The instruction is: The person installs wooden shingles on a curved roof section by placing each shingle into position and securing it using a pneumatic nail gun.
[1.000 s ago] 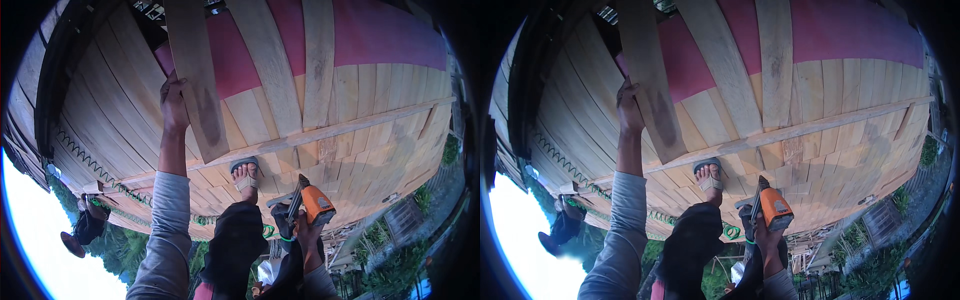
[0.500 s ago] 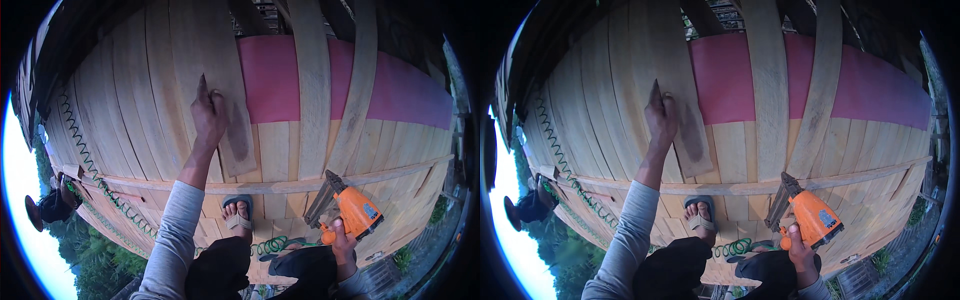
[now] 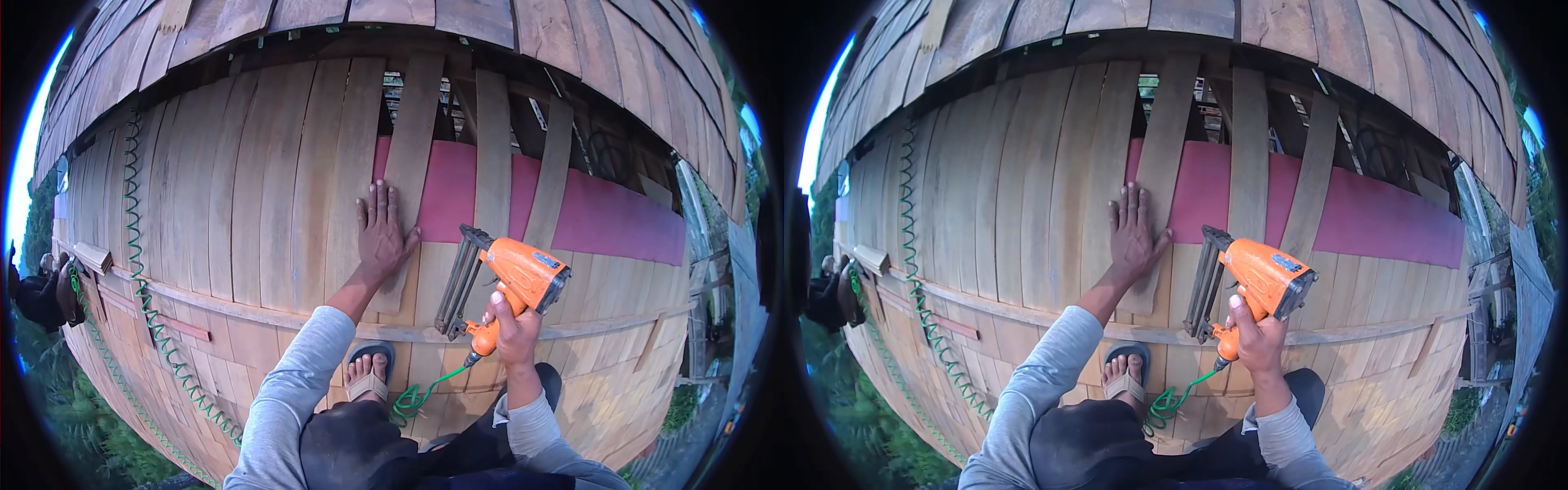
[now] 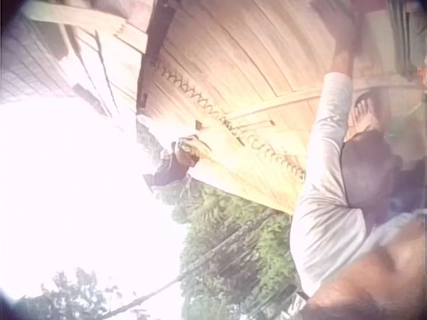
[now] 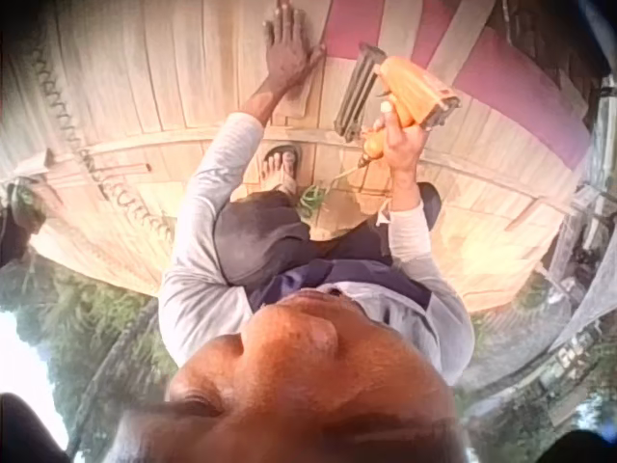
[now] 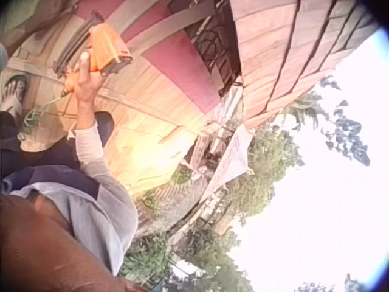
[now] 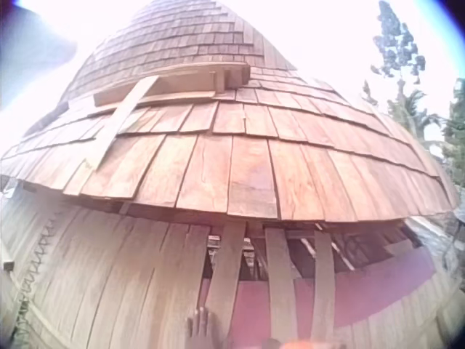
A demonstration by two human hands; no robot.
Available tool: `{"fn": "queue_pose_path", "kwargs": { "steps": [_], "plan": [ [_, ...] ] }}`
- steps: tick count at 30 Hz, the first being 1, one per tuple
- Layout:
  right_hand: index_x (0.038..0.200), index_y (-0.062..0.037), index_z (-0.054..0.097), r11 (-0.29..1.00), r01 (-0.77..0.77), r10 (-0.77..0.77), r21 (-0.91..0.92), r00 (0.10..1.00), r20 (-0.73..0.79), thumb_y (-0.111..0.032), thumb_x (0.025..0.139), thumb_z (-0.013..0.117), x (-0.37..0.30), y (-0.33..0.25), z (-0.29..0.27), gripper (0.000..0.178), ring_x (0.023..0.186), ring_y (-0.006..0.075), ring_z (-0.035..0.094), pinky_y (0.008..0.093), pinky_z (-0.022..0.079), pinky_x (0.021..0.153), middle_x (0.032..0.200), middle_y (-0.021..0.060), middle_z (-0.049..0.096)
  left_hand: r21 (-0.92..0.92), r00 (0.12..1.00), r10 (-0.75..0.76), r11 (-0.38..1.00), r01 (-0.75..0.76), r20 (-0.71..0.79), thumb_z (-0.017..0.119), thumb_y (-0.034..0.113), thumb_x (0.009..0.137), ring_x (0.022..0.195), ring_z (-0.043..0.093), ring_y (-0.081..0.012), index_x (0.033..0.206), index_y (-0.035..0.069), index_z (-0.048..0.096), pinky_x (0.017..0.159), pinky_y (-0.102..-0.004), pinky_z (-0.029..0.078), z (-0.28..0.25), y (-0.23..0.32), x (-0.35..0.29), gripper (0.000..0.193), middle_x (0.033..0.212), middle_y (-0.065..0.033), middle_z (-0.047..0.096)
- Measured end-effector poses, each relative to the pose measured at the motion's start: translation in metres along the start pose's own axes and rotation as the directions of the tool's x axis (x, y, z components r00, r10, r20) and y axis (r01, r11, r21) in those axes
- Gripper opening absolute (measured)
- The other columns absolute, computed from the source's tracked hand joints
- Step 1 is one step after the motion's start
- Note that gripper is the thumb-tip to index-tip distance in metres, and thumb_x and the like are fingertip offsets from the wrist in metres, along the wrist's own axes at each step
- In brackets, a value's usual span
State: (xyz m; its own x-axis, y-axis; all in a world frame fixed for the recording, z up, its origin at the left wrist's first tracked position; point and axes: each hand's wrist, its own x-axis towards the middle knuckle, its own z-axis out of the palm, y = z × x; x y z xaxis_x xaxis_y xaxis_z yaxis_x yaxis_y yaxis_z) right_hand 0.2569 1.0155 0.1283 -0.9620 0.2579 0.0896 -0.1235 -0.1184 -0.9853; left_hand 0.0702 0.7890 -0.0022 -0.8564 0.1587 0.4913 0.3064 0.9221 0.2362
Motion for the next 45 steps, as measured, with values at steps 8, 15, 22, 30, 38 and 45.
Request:
{"fn": "queue_pose_path", "kwargs": {
  "steps": [8,15,22,30,38,45],
  "plan": [
    [0.126,0.0024,0.061,0.985,-0.098,0.100,-0.142,0.995,0.009,-0.006,0.105,0.068,-0.024,0.012,-0.020,0.024,0.072,0.0135,0.061,0.0326,0.053,0.069,0.086,0.0058,0.063,-0.154,1.000,-0.006,0.988,0.010,0.026,0.079,0.067,0.080,0.164,0.019,-0.0394,0.149,0.003,0.050,0.133,-0.0637,0.011,-0.027,-0.017,-0.005,0.099,0.171,-0.0212,0.032],
    [0.128,0.0019,0.060,0.985,-0.140,0.145,-0.100,0.988,0.048,-0.004,0.104,0.069,-0.031,0.018,-0.015,0.026,0.074,0.0141,0.062,0.0328,0.054,0.070,0.090,0.0065,0.064,-0.074,0.998,0.061,0.995,-0.063,-0.033,0.069,0.054,0.094,0.165,0.019,-0.0385,0.161,0.018,0.047,0.133,-0.0626,0.011,-0.010,-0.003,-0.012,0.080,0.176,-0.0181,0.028],
    [0.129,0.0010,0.058,0.983,-0.084,0.076,-0.164,0.996,-0.052,-0.004,0.105,0.065,-0.029,0.000,-0.030,0.025,0.069,0.0154,0.058,0.0342,0.054,0.066,0.085,0.0071,0.059,-0.155,0.999,0.049,0.987,-0.049,-0.006,0.065,0.036,0.098,0.162,0.029,-0.0372,0.159,0.013,0.051,0.133,-0.0549,0.021,-0.007,-0.004,-0.040,0.066,0.173,-0.0175,0.035],
    [0.120,0.0012,0.062,0.943,0.032,0.044,-0.331,0.975,0.220,-0.014,0.106,0.067,0.103,-0.080,-0.021,0.021,0.066,0.0107,0.059,0.0305,0.052,0.061,0.082,0.0025,0.061,-0.088,0.998,0.055,0.995,-0.054,0.006,0.058,0.033,0.101,0.163,0.027,-0.0383,0.163,0.001,0.041,0.135,-0.0524,0.018,-0.011,0.008,-0.037,0.072,0.173,-0.0241,0.032],
    [0.111,-0.0013,0.066,0.762,0.280,-0.009,-0.583,0.906,0.424,-0.031,0.104,0.072,0.352,-0.080,0.098,0.031,0.066,0.0126,0.062,0.0327,0.052,0.060,0.081,0.0037,0.065,-0.087,0.998,0.049,0.995,-0.046,0.029,0.055,0.032,0.103,0.163,0.024,-0.0408,0.162,-0.005,0.038,0.135,-0.0533,0.015,-0.008,0.010,-0.035,0.072,0.173,-0.0264,0.030],
    [0.133,-0.0060,0.063,0.828,0.310,-0.048,-0.467,0.869,0.492,-0.029,0.104,0.070,0.463,-0.056,0.198,0.038,0.063,0.0138,0.061,0.0328,0.050,0.056,0.079,0.0045,0.065,-0.085,0.997,0.051,0.995,-0.046,0.061,0.054,0.032,0.105,0.164,0.024,-0.0403,0.163,-0.004,0.037,0.135,-0.0536,0.016,-0.009,0.008,-0.038,0.071,0.174,-0.0260,0.030]
  ]
}}
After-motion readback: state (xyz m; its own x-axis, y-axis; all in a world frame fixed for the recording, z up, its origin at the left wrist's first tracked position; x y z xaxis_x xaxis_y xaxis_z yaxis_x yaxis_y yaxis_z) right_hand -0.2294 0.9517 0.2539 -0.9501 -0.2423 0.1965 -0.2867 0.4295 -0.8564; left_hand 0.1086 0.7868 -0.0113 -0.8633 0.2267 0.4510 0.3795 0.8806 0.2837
